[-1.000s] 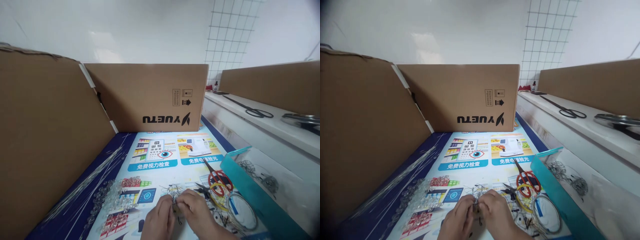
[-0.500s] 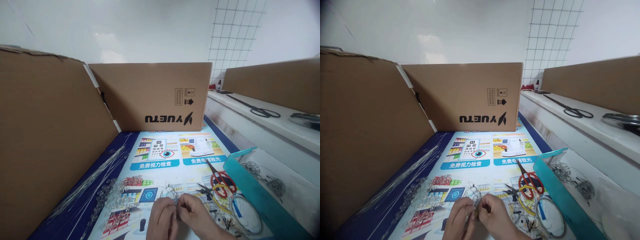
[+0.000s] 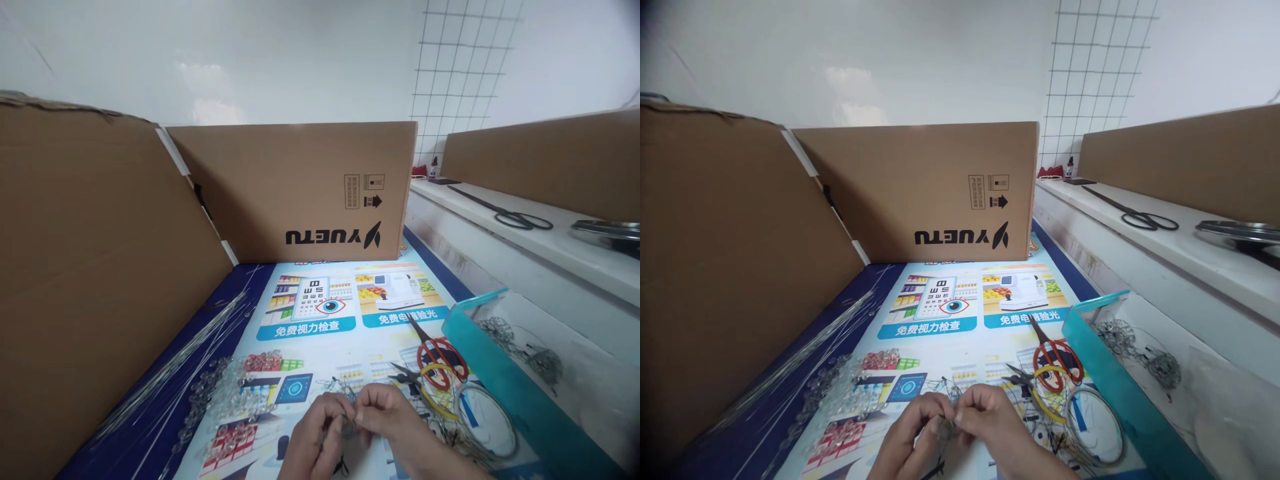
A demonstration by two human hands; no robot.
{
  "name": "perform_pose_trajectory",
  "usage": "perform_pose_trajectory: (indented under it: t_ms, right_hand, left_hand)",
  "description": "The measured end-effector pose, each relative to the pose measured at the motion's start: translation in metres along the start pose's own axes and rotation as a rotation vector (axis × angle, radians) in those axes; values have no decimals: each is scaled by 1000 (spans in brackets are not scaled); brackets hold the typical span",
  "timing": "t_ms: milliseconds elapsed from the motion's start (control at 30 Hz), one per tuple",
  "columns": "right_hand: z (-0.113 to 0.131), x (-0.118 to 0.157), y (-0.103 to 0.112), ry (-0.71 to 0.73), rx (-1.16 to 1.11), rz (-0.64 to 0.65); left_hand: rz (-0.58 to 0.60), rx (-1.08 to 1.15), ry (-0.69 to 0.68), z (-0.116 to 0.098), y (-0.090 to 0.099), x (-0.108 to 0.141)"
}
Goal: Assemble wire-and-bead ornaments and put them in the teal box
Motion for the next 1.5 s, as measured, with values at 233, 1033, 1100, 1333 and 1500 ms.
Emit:
perform_pose_trajectory:
  t_ms: [233, 1033, 1100, 1333, 1500]
  right_hand:
    - [-2, -1, -1, 18, 166, 21]
    - [41, 12, -3, 221, 597, -116]
    - [45, 13, -6, 250, 638, -115]
    - [44, 16, -8, 310, 776, -103]
    - [41, 15, -7, 331, 802, -99]
  left_hand:
    - [37, 132, 60, 0, -1, -1]
    - [22, 235, 272, 13, -1, -1]
    - [5, 216, 266, 12, -2, 0]
    - [-24, 188, 233, 12, -2, 4]
    - [-5, 120, 158, 9, -1, 4]
Point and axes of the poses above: each hand's wrist, its own x-axis away from the middle knuckle, its own y-axis out of the back of the hand, z = x × y, the point moved 9 cm from there along -x, towards the middle knuckle, and after that the axes turned 2 degrees about z, right-handed, at the moved point
